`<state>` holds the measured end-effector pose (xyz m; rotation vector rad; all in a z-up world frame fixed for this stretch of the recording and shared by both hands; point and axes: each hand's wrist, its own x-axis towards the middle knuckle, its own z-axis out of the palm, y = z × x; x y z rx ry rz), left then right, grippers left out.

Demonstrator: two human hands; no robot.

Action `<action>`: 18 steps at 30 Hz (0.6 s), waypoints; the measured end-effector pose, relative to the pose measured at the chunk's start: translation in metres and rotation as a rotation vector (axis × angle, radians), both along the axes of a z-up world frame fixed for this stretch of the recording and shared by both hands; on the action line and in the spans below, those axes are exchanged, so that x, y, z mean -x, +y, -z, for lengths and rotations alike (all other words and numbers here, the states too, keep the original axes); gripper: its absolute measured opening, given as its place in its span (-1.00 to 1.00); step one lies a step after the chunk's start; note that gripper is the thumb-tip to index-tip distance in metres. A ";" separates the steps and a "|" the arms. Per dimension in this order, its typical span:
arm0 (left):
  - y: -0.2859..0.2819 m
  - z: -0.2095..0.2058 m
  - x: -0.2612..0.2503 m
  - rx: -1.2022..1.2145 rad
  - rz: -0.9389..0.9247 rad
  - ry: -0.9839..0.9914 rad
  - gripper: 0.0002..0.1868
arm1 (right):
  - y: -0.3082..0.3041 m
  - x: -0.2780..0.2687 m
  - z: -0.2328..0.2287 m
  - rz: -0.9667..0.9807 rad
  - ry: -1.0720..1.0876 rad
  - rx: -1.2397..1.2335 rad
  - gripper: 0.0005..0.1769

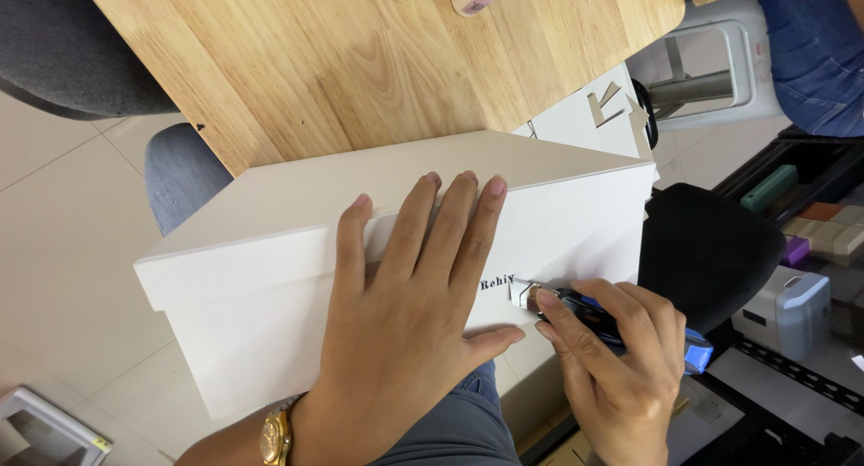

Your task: Cutting out a logo section from a white cardboard box using a utility knife

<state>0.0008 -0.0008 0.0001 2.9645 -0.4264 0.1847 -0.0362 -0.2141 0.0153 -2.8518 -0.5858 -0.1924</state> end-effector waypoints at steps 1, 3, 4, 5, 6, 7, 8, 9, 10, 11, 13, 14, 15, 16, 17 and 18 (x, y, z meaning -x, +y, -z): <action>0.000 0.000 0.000 -0.008 -0.002 0.001 0.28 | 0.000 0.000 0.000 0.003 -0.002 0.000 -0.79; 0.000 0.000 0.000 -0.016 -0.003 0.001 0.29 | 0.000 0.001 0.001 0.006 -0.005 0.001 -0.79; 0.000 0.000 0.000 -0.013 -0.003 0.002 0.30 | 0.000 0.001 0.002 0.004 -0.007 0.002 -0.78; 0.000 0.000 0.000 -0.010 -0.003 0.002 0.32 | -0.001 0.001 0.002 0.002 -0.010 0.004 -0.77; 0.000 0.000 0.000 -0.010 -0.003 0.002 0.32 | 0.000 0.001 0.002 0.003 -0.010 0.004 -0.77; 0.000 0.000 0.000 -0.006 -0.005 0.004 0.33 | 0.000 0.001 0.003 0.005 -0.013 0.000 -0.77; -0.001 0.000 0.000 -0.002 -0.007 0.006 0.34 | 0.001 0.001 0.003 0.006 -0.017 -0.004 -0.77; -0.001 0.000 0.000 -0.002 -0.007 0.006 0.34 | 0.000 0.001 0.003 0.006 -0.018 -0.004 -0.77; -0.001 0.000 0.000 -0.001 -0.008 0.007 0.34 | 0.000 0.001 0.003 0.005 -0.017 -0.002 -0.77; -0.001 0.000 0.000 0.001 -0.009 0.009 0.34 | 0.000 0.002 0.003 0.004 -0.016 0.001 -0.76; -0.001 0.001 0.000 0.004 -0.010 0.010 0.35 | 0.002 0.001 0.003 0.010 -0.016 -0.005 -0.77; -0.001 0.001 0.000 0.007 -0.012 0.010 0.35 | 0.003 0.001 0.003 0.014 -0.017 -0.011 -0.77; -0.001 0.001 0.000 0.007 -0.013 0.010 0.35 | 0.004 0.001 0.003 0.014 -0.018 -0.011 -0.77; -0.001 0.001 0.001 0.016 -0.010 0.008 0.34 | 0.005 0.001 0.003 0.009 -0.013 -0.021 -0.76; -0.001 0.001 0.001 0.025 -0.008 0.007 0.32 | 0.006 0.000 0.003 0.004 -0.008 -0.030 -0.75; -0.001 0.001 0.001 0.025 -0.008 0.008 0.32 | 0.005 -0.001 0.002 0.004 -0.006 -0.031 -0.75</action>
